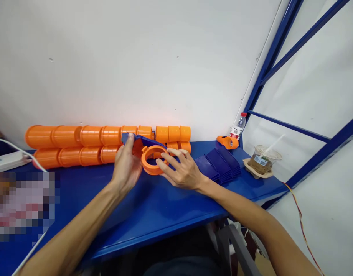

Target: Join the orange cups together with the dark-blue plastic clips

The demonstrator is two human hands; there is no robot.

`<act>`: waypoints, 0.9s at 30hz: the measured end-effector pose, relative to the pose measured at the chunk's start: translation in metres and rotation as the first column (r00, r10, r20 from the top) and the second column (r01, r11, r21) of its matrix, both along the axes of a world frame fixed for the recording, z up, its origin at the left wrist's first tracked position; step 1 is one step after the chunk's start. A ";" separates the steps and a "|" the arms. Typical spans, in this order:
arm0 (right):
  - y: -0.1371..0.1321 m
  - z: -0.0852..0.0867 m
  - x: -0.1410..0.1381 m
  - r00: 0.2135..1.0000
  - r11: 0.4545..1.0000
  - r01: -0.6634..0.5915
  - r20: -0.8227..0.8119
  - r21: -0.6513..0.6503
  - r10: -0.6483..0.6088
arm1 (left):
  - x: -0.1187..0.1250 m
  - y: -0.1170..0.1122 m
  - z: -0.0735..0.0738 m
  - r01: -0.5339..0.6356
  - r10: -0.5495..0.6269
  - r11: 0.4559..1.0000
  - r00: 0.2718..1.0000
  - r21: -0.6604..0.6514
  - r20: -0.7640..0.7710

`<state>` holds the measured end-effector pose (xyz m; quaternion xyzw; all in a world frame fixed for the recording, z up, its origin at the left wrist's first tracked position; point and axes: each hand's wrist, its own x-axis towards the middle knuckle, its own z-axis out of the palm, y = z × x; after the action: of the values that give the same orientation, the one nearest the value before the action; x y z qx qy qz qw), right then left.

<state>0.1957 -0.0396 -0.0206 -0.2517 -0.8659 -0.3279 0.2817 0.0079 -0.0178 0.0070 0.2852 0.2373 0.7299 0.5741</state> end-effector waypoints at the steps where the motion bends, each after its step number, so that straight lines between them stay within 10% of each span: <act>1: 0.002 0.000 0.001 1.000 1.000 0.000 -0.018 0.000 0.000 | 0.001 -0.001 0.003 -0.013 0.012 0.999 1.000 0.032 0.012; 8: 0.018 0.026 0.030 0.959 0.999 0.023 -0.282 0.027 -0.014 | 0.002 -0.006 0.009 0.019 -0.018 0.998 1.000 0.061 -0.016; 16: 0.042 0.074 0.118 0.574 0.928 0.274 -0.731 -0.251 -0.368 | 0.007 -0.005 -0.001 0.017 -0.019 1.000 0.991 -0.019 -0.129; 22: 0.067 0.086 0.185 0.337 0.617 0.557 -0.527 -0.556 -0.780 | 0.007 -0.005 -0.002 0.019 -0.020 1.000 0.984 -0.010 -0.178; 27: 0.088 0.089 0.211 0.317 0.408 0.629 -0.262 -0.662 -0.912 | 0.007 -0.006 -0.002 0.022 -0.027 0.999 0.977 -0.025 -0.211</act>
<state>0.4064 0.0489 0.0679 -0.7903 -0.5367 -0.1199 0.2703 0.0149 -0.0235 0.0054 0.3577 0.3015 0.6856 0.5577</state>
